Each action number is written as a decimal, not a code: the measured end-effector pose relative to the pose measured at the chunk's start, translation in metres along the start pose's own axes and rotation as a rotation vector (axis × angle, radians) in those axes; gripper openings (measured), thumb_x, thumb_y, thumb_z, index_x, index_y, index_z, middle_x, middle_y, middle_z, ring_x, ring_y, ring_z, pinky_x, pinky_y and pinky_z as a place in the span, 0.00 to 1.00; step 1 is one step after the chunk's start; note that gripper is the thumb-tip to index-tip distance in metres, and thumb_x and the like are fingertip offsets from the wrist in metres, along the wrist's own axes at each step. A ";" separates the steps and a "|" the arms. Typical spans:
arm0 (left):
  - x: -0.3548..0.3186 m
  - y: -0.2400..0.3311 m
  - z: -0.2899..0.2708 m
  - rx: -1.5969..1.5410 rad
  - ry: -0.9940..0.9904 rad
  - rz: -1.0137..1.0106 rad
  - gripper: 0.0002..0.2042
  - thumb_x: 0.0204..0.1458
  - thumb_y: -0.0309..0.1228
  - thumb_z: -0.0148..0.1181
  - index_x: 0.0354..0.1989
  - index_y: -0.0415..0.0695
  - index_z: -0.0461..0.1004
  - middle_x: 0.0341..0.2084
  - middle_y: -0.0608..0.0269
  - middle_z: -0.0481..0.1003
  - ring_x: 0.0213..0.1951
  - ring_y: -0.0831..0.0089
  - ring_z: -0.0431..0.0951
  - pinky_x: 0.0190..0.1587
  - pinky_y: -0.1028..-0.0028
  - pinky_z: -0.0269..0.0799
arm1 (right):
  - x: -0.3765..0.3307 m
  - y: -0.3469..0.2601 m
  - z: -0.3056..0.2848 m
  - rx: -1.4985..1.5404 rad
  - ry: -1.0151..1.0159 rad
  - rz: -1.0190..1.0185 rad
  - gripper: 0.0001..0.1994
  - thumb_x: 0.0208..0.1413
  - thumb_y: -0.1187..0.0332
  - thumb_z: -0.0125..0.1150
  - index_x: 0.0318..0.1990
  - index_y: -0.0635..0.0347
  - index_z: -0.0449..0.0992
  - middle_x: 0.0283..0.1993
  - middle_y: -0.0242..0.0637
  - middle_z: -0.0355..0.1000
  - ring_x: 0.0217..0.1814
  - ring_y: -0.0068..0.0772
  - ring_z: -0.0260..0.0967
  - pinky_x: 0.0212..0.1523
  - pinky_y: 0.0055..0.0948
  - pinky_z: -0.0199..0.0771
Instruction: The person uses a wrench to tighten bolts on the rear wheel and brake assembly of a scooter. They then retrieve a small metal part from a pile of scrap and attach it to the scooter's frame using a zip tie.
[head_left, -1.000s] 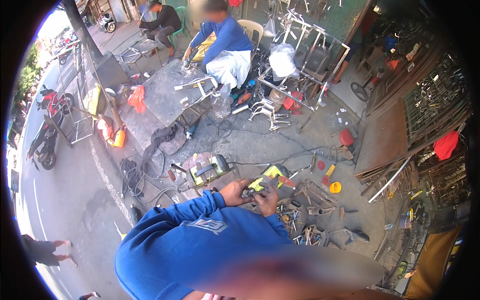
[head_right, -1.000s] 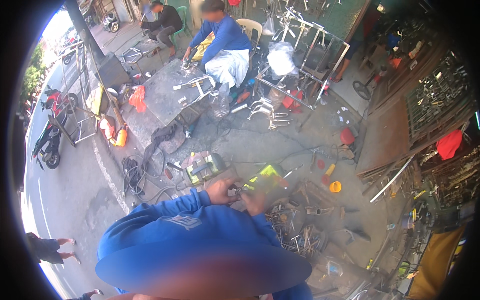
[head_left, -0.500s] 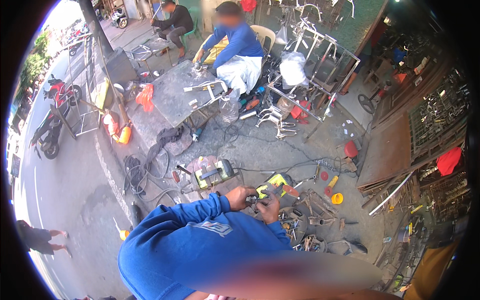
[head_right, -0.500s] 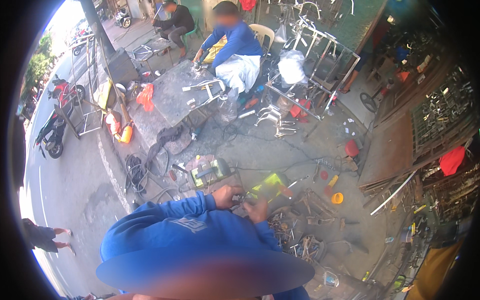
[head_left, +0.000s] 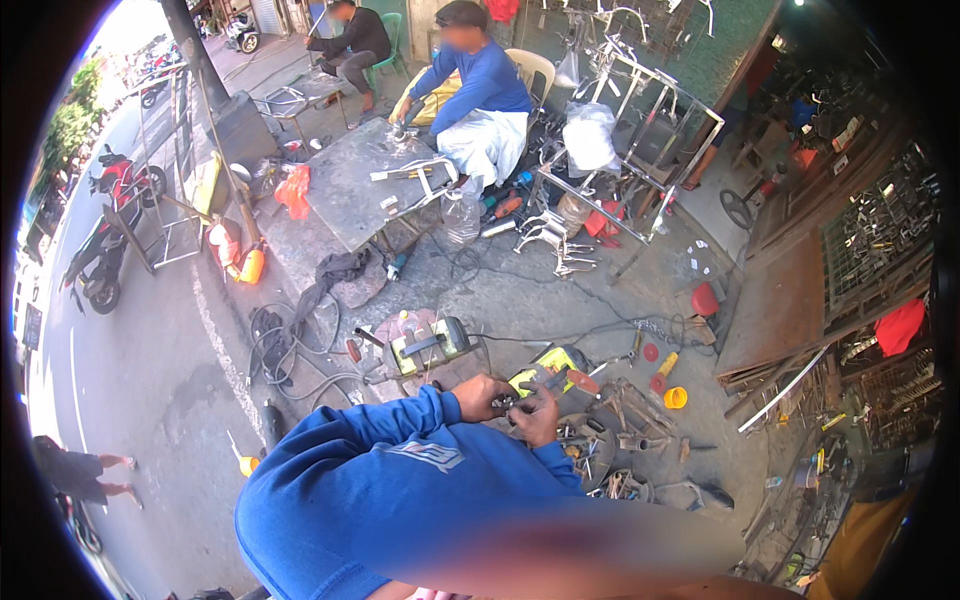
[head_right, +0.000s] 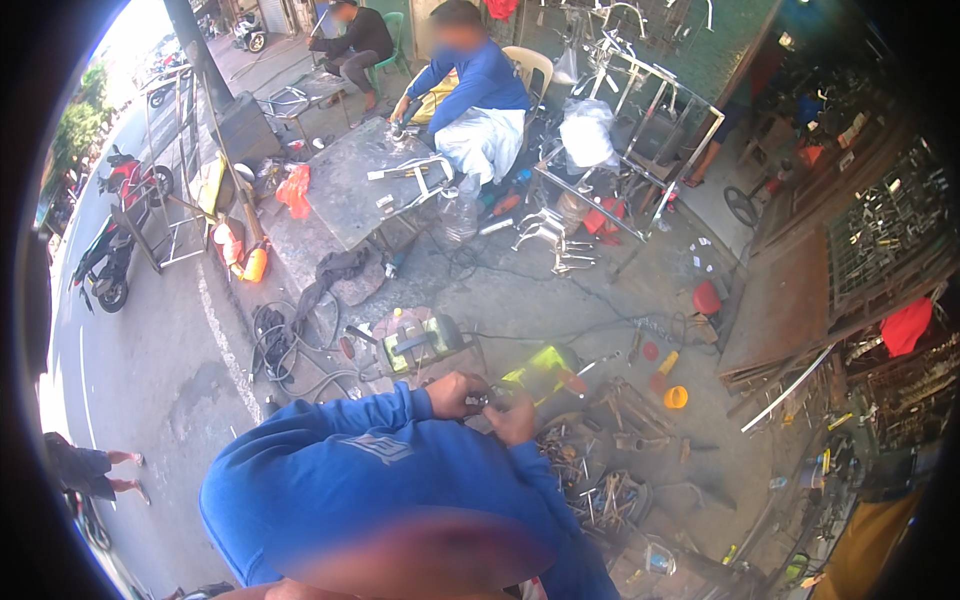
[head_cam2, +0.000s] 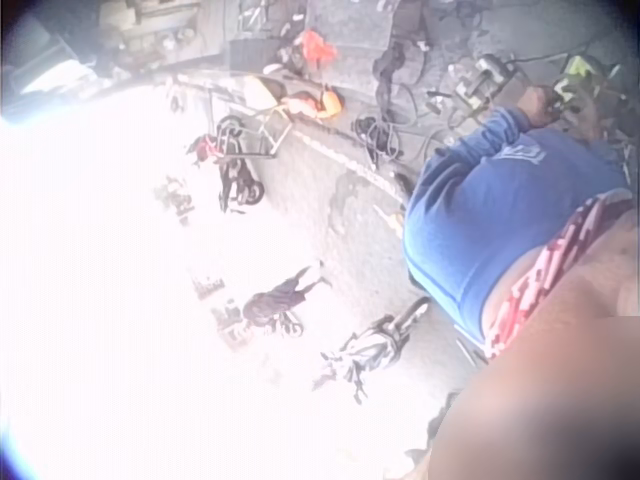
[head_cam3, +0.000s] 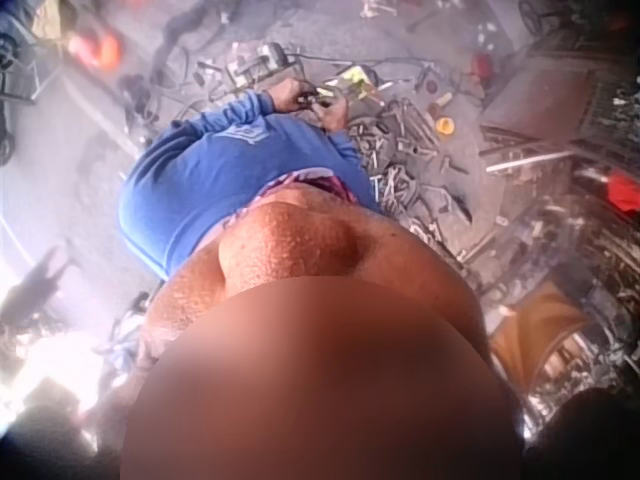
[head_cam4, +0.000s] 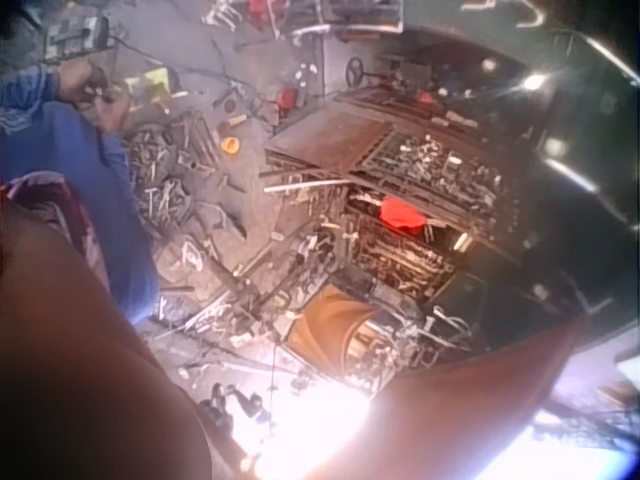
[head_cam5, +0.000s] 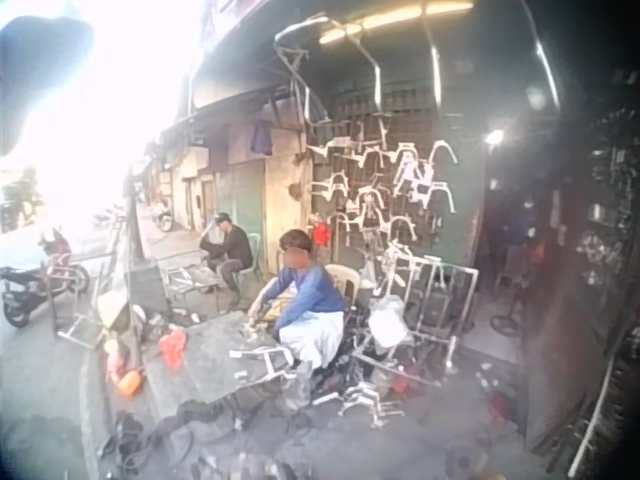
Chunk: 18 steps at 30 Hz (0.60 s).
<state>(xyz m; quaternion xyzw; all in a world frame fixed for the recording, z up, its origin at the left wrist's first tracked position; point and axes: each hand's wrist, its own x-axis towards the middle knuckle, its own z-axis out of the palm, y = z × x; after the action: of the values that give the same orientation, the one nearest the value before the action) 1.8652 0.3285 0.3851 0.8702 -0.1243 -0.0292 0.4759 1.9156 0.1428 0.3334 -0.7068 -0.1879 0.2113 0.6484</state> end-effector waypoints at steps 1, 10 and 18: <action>0.000 -0.001 0.002 0.013 -0.006 0.028 0.16 0.42 0.26 0.65 0.42 0.38 0.77 0.35 0.52 0.78 0.37 0.58 0.80 0.40 0.65 0.75 | -0.002 -0.001 0.000 0.017 0.009 0.010 0.24 0.40 0.79 0.60 0.49 0.72 0.67 0.24 0.37 0.76 0.24 0.22 0.72 0.27 0.22 0.72; 0.004 0.002 0.021 -0.246 -0.064 -0.286 0.22 0.40 0.33 0.71 0.45 0.39 0.76 0.33 0.52 0.80 0.34 0.63 0.81 0.38 0.66 0.76 | -0.015 -0.015 -0.016 -0.069 0.065 0.029 0.24 0.41 0.80 0.58 0.50 0.72 0.66 0.23 0.34 0.75 0.24 0.21 0.72 0.28 0.20 0.72; 0.014 0.000 0.022 -0.180 -0.083 -0.167 0.19 0.42 0.27 0.69 0.45 0.40 0.76 0.36 0.58 0.79 0.37 0.67 0.80 0.43 0.69 0.76 | -0.015 -0.011 -0.019 -0.082 0.072 -0.044 0.19 0.42 0.80 0.59 0.46 0.71 0.68 0.26 0.36 0.76 0.25 0.19 0.72 0.28 0.19 0.71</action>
<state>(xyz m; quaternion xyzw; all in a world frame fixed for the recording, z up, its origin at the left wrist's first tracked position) 1.8754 0.3069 0.3743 0.8293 -0.0679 -0.1157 0.5425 1.9132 0.1199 0.3463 -0.7357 -0.1885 0.1633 0.6297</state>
